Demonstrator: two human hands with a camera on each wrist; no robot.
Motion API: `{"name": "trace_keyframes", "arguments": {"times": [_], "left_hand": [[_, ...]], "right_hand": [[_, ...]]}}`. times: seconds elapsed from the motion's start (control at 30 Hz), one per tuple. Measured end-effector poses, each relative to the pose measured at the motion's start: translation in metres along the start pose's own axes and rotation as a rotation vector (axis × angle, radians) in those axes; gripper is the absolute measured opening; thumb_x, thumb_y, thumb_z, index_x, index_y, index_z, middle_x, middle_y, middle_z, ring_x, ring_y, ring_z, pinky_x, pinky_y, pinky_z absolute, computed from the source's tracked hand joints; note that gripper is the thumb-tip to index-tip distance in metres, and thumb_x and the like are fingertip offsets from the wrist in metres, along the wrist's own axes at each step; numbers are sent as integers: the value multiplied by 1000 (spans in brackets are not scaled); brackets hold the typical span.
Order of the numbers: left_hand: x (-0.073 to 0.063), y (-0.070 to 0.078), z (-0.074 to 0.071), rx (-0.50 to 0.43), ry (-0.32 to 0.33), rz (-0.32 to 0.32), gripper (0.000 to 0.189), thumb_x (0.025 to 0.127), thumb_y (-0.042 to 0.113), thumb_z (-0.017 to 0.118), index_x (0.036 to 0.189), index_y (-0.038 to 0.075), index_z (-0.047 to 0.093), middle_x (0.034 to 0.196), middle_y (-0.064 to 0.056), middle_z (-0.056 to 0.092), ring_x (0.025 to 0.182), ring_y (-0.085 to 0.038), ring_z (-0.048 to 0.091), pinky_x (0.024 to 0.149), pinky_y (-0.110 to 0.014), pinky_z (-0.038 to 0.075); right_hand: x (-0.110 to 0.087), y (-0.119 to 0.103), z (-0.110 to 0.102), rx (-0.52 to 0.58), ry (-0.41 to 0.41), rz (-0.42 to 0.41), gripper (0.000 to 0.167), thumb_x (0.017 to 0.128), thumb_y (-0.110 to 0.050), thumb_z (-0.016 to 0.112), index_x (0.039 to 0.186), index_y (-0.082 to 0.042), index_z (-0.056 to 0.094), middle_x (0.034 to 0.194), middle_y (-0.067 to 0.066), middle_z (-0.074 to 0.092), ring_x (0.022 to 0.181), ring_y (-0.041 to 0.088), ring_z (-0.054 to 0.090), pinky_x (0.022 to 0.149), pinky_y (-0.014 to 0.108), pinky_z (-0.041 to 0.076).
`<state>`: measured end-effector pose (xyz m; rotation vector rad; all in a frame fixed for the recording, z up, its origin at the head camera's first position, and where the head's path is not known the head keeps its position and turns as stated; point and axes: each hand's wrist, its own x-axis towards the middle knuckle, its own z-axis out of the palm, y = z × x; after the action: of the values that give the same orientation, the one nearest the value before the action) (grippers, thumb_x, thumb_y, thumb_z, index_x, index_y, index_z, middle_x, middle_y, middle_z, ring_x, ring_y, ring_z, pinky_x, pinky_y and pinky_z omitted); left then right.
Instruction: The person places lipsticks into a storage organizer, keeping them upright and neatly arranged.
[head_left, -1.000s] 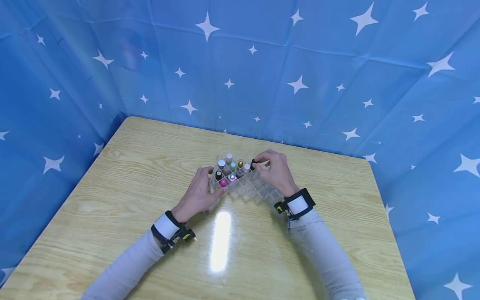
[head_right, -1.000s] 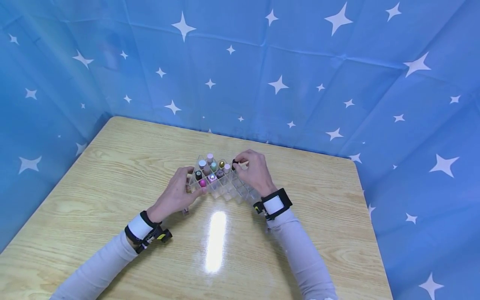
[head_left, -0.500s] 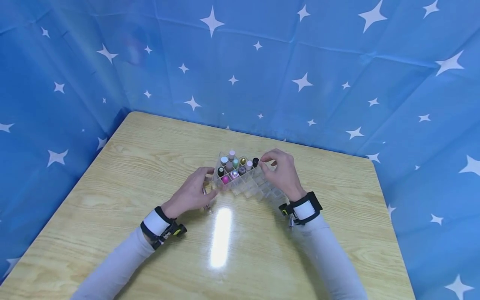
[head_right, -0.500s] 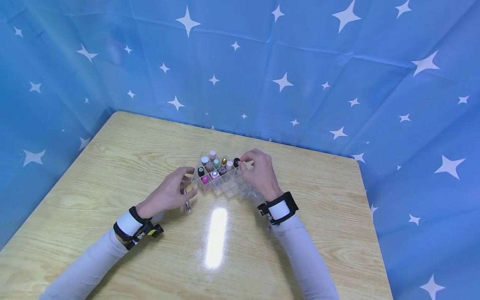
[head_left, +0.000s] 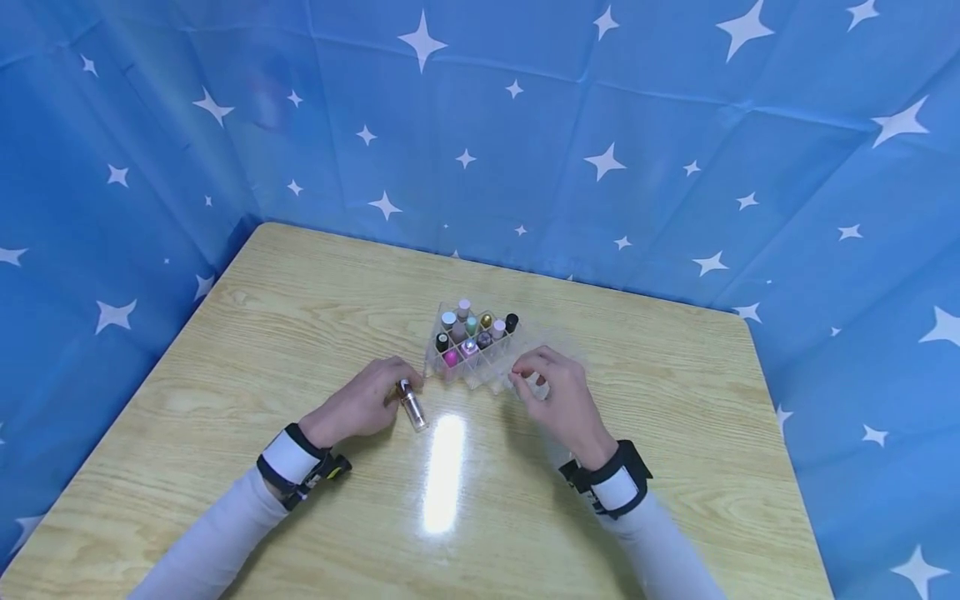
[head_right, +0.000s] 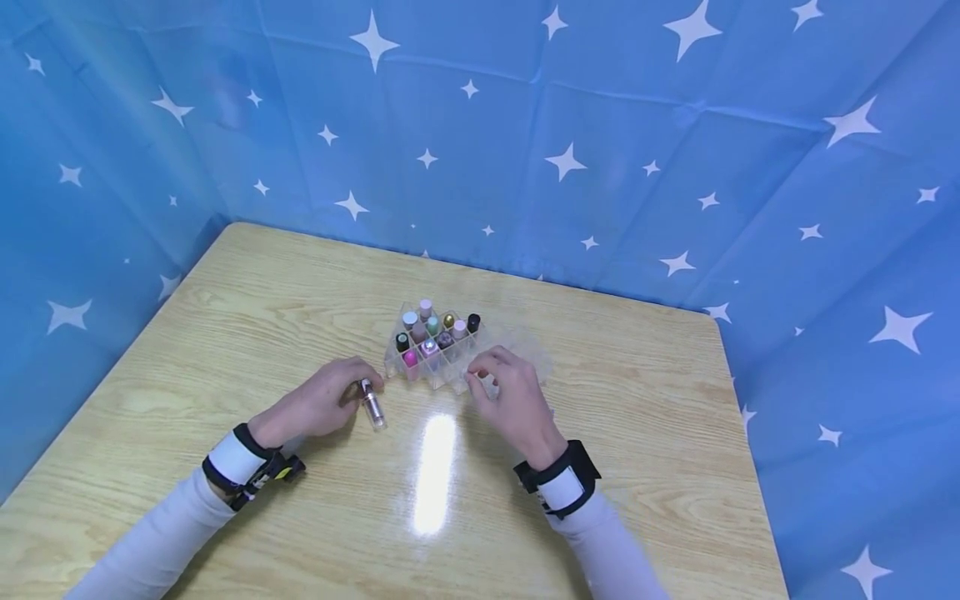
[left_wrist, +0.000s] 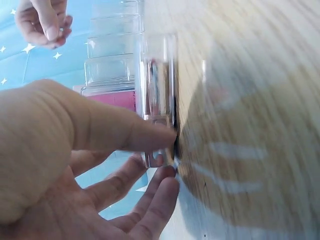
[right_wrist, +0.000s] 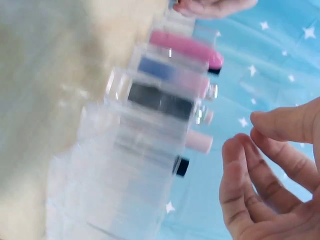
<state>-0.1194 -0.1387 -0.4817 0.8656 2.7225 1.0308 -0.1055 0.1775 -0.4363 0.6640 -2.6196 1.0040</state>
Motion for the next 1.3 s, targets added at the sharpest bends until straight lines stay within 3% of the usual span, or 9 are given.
{"name": "trace_keyframes", "arguments": {"times": [0.3,0.43,0.6,0.73,1.0,1.17,1.3], "left_hand": [[-6,2,-1,-24,-91,-14,21,89,-5,80,104,9,76,95,-1,67,87,-15,61,76,-26,54],[-4,7,1,-41,-105,-13,20,90,0,81,107,9,75,94,-2,67,86,-13,59,76,-25,52],[-5,12,5,-123,-99,-4,20,92,4,81,110,10,74,98,0,69,90,-13,65,80,-27,58],[-4,16,11,-210,-90,51,22,92,2,81,111,9,71,104,-1,71,94,-14,71,85,-27,62],[3,29,26,-342,-109,114,28,92,2,81,116,8,67,113,-6,72,101,-19,75,89,-24,63],[5,37,30,-367,-91,160,28,95,1,79,119,7,66,115,-7,72,103,-21,75,92,-27,63],[7,41,28,-314,-38,190,34,94,8,82,124,10,66,120,-5,71,105,-21,73,90,-31,63]], "right_hand": [[-26,-21,31,95,-139,-60,8,91,0,81,98,-2,78,96,6,78,84,16,72,70,30,64],[-31,-21,41,152,-218,-41,21,91,-1,82,111,2,75,106,13,78,91,22,76,77,33,66],[-32,-24,49,271,-269,47,40,92,1,80,130,5,67,124,21,74,104,29,77,88,35,66],[-31,-27,48,312,-225,66,37,92,6,78,128,5,68,122,19,75,103,27,78,89,30,65],[-30,-34,37,310,-79,10,21,92,1,81,112,-4,77,111,9,79,98,18,78,87,28,65],[-27,-38,30,289,-39,-66,16,92,-2,83,107,-7,79,112,7,79,100,18,76,83,28,66],[-23,-40,21,265,2,-134,15,92,-1,83,106,-6,80,110,6,79,100,20,76,79,32,66]]}}
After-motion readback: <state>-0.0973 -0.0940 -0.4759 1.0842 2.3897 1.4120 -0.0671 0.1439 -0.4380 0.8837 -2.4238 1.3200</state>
